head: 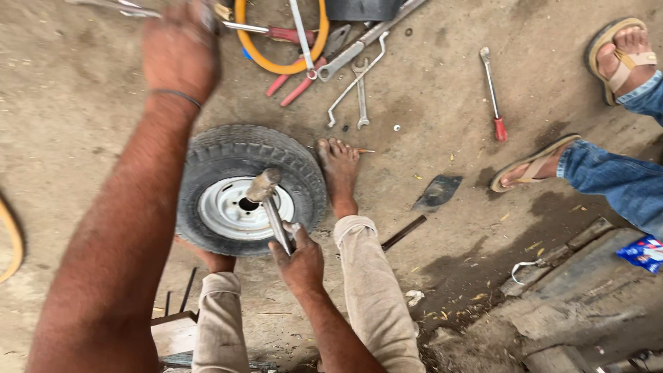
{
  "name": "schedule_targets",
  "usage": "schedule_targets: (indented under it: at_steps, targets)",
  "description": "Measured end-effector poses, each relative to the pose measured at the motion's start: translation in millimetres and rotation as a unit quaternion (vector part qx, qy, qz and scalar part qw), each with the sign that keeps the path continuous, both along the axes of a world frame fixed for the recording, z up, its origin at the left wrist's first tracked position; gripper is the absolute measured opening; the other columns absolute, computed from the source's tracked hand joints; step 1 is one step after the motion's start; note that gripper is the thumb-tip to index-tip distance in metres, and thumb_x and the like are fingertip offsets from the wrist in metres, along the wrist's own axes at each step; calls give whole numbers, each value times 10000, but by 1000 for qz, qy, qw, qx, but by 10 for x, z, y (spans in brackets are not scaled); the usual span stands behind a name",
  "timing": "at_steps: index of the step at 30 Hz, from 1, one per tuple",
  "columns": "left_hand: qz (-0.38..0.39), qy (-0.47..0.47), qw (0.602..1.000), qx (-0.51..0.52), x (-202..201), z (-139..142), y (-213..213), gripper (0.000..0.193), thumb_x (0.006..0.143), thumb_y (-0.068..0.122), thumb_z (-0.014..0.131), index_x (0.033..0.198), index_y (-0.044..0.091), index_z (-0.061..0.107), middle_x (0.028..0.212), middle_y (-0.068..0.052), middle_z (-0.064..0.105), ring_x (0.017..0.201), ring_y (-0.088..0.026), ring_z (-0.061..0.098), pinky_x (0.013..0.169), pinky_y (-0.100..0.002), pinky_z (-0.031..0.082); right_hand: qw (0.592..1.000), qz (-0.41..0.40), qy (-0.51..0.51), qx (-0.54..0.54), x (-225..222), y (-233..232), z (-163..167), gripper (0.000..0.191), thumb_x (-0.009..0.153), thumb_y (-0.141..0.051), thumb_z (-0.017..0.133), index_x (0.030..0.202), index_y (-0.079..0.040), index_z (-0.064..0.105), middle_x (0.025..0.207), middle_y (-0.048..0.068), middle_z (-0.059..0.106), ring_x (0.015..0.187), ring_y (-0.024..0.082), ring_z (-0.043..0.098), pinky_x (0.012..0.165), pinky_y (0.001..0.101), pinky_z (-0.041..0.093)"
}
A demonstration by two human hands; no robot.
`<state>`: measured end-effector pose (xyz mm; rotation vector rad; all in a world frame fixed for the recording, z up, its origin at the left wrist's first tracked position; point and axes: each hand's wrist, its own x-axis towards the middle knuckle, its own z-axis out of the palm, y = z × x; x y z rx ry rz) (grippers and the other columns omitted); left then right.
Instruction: The person uses a hammer and pry bars to loosen and remove a tire from its rim. They repeatedly strike the rim edge and pry between the tire bead and rim until the inner tube is pulled out.
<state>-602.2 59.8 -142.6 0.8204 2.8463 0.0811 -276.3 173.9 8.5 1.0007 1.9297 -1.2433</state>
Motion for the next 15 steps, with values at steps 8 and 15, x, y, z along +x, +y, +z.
schedule_targets:
  at_steps: [8, 15]
  targets:
    - [-90, -192, 976, 56, 824, 228, 1254, 248, 893, 144, 594, 1124, 81, 661, 1153, -125, 690, 1209, -301, 607, 921, -484, 488, 989, -2, -146, -29, -92, -10, 34, 486, 857, -302, 789, 1279, -125, 623, 796, 118, 768, 702, 255, 759, 683, 388, 583]
    - [-45, -175, 967, 182, 385, 50, 2925, 367, 921, 153, 634, 1259, 12, 648, 1377, -165, 602, 1296, -357, 532, 1039, -496, 470, 984, -50, -144, -90, -61, 270, -48, 448, 903, -293, 762, 1290, -120, 614, 1028, 124, 761, 857, 235, 759, 800, 377, 613]
